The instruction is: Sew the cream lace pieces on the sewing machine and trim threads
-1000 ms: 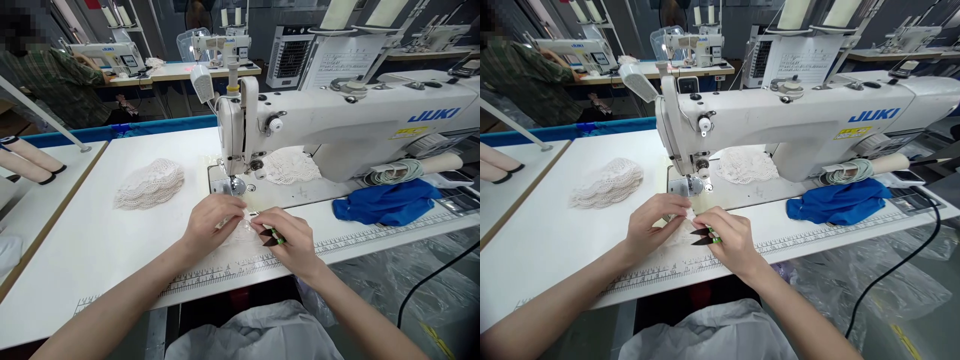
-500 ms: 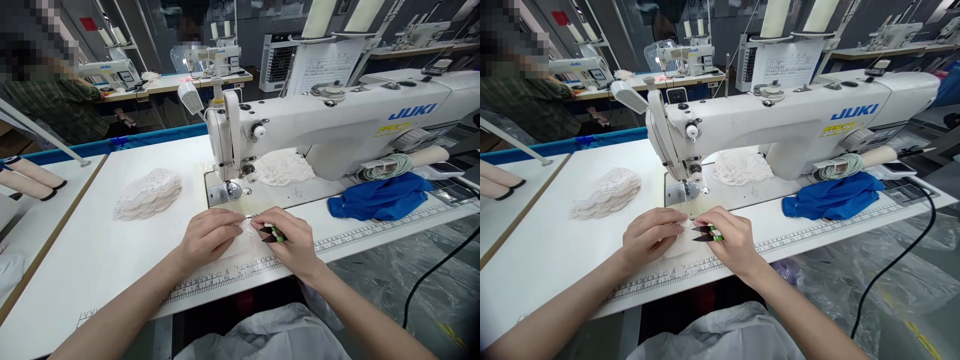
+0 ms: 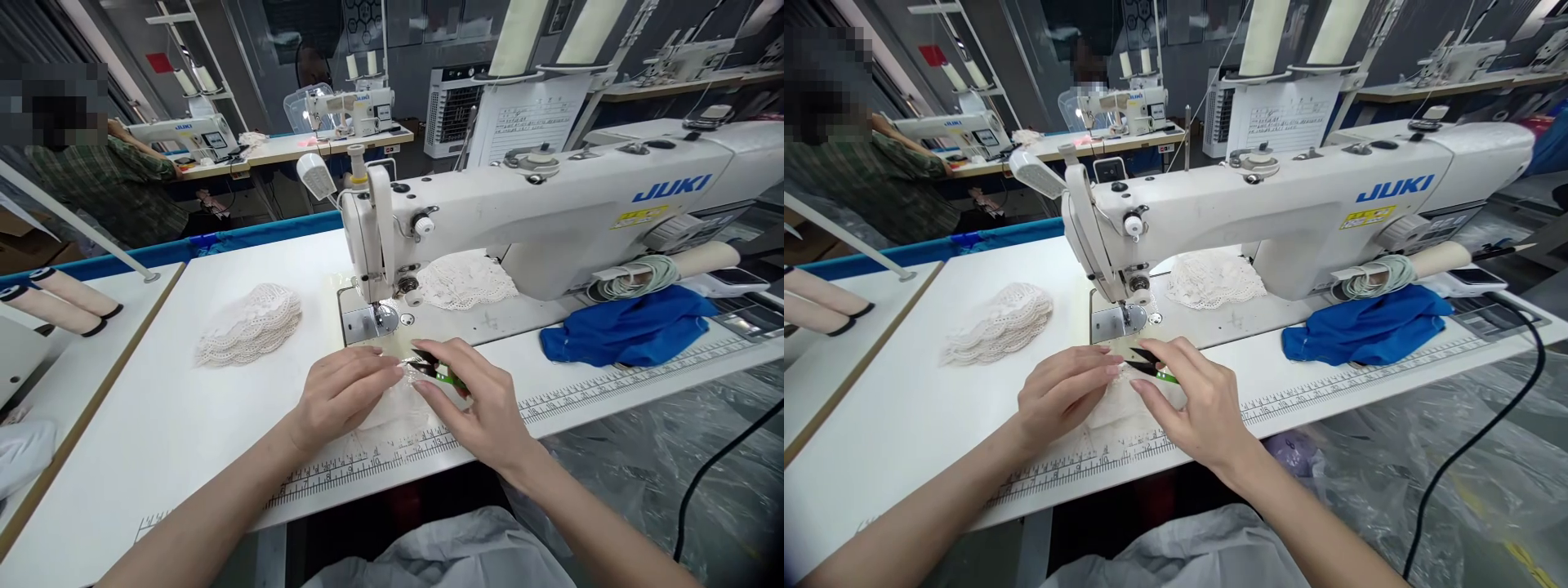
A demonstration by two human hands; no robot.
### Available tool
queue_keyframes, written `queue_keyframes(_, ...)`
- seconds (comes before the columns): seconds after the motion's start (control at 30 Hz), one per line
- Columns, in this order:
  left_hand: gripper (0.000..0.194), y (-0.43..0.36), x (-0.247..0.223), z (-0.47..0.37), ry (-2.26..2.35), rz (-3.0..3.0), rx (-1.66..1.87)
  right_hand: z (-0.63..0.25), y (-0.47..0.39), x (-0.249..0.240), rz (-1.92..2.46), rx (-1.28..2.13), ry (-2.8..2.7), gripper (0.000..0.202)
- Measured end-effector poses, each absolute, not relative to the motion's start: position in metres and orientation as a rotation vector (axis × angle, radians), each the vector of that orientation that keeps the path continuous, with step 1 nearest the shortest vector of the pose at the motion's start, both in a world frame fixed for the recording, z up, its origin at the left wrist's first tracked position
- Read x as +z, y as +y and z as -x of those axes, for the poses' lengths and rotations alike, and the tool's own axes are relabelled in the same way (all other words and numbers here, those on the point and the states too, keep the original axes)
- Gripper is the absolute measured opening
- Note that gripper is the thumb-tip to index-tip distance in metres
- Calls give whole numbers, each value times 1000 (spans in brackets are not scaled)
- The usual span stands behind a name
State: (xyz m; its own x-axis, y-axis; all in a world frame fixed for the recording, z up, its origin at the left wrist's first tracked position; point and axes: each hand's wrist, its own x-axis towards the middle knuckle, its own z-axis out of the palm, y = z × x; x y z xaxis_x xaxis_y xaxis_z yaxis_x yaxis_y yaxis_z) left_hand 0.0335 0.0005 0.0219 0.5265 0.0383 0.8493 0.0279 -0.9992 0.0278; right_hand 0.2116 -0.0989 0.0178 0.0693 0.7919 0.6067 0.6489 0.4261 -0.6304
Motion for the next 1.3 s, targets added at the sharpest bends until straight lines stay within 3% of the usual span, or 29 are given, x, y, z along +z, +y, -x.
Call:
queue_keyframes(0.4, 16, 1, 20, -34, 27, -2645, 1472, -214, -101, 15, 1280, 294, -1564, 31)
queue_keyframes(0.57, 17, -3, 25, -36, 331, -2493, 1463, -207, -96, 17, 1216, 441, -1433, 6)
queue_keyframes(0.77, 14, -7, 21, -34, 498, -2273, 1213, -200, -100, 12, 1080, 163, -1567, 34)
queue_keyframes(0.93, 8, -10, 25, -34, 580, -1869, 920, -195, -104, 6, 1085, 55, -1733, 41)
queue_keyframes(1.17, 14, -7, 26, -37, 496, -1517, 681, -202, -103, 15, 1109, 339, -1560, 20)
queue_keyframes(1.3, 15, -7, 27, -34, 370, -1601, 617, -214, -93, 23, 1322, 851, -1350, 22)
